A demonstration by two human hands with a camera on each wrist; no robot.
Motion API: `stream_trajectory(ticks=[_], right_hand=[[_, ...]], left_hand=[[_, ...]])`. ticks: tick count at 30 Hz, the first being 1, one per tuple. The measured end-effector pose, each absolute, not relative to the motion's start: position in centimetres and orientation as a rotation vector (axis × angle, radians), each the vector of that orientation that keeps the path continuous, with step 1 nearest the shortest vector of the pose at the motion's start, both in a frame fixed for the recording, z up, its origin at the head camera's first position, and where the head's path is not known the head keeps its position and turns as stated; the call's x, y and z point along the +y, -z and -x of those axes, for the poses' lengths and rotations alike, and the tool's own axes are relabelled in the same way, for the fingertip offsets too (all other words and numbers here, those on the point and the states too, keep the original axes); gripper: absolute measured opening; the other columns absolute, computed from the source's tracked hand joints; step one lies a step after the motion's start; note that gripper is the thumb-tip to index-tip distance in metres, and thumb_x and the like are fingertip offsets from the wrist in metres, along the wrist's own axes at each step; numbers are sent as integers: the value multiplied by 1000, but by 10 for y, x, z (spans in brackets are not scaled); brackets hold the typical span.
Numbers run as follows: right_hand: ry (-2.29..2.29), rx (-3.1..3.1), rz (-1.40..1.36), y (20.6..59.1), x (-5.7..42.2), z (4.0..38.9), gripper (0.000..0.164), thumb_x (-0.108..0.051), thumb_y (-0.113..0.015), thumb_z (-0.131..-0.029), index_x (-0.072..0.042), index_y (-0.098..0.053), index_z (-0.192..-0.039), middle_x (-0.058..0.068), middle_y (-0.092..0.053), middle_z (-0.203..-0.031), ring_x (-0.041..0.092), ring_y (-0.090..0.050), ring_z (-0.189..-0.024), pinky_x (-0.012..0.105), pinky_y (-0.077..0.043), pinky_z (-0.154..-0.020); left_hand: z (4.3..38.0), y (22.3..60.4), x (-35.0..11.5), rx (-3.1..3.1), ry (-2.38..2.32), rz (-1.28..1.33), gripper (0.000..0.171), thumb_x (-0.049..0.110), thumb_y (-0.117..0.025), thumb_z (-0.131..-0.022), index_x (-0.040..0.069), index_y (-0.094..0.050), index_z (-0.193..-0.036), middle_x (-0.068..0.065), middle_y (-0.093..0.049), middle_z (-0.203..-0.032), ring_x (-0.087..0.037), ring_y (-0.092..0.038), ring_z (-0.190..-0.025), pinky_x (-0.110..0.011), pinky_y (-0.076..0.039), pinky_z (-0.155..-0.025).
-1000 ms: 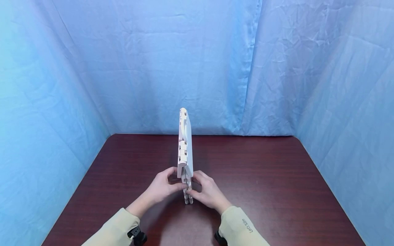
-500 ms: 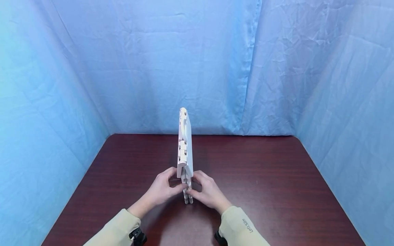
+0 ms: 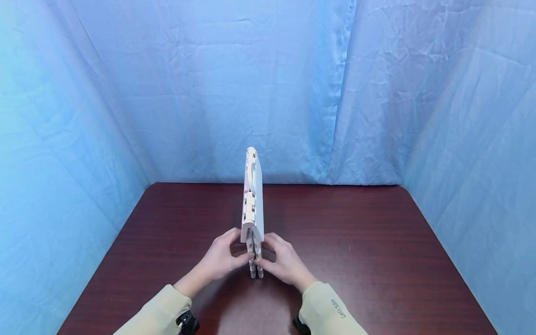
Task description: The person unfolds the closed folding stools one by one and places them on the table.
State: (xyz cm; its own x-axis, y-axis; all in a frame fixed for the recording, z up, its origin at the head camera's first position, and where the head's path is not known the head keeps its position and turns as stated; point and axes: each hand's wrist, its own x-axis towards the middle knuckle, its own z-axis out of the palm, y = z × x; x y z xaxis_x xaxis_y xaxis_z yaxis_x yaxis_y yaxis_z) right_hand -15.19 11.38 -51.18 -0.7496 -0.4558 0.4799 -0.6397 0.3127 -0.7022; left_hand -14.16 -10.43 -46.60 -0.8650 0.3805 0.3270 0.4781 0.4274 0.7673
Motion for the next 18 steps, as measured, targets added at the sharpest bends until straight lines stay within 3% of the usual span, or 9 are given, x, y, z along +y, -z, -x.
stream_trajectory(ticks=[8, 18], right_hand=[[-1413, -2423, -994, 510, 115, 151, 46, -9, -85, -84, -8, -65, -125, 1, -65, -120, 18, -68, -112, 36, -58, -95], [-1403, -2395, -1008, 511, 116, 151, 44, -7, -85, -83, -7, -65, -123, 1, -66, -118, 17, -69, -111, 36, -58, -95]], left_hand=[[141, 465, -104, -2570, 1428, 778, 40, 7, -83, -81, 4, -66, -118, 0, -66, -107, -17, -68, -104, -35, -58, -93], [140, 465, -106, -2583, 1420, 787, 40, 8, -83, -83, 5, -66, -119, 0, -66, -109, -17, -68, -107, -32, -57, -95]])
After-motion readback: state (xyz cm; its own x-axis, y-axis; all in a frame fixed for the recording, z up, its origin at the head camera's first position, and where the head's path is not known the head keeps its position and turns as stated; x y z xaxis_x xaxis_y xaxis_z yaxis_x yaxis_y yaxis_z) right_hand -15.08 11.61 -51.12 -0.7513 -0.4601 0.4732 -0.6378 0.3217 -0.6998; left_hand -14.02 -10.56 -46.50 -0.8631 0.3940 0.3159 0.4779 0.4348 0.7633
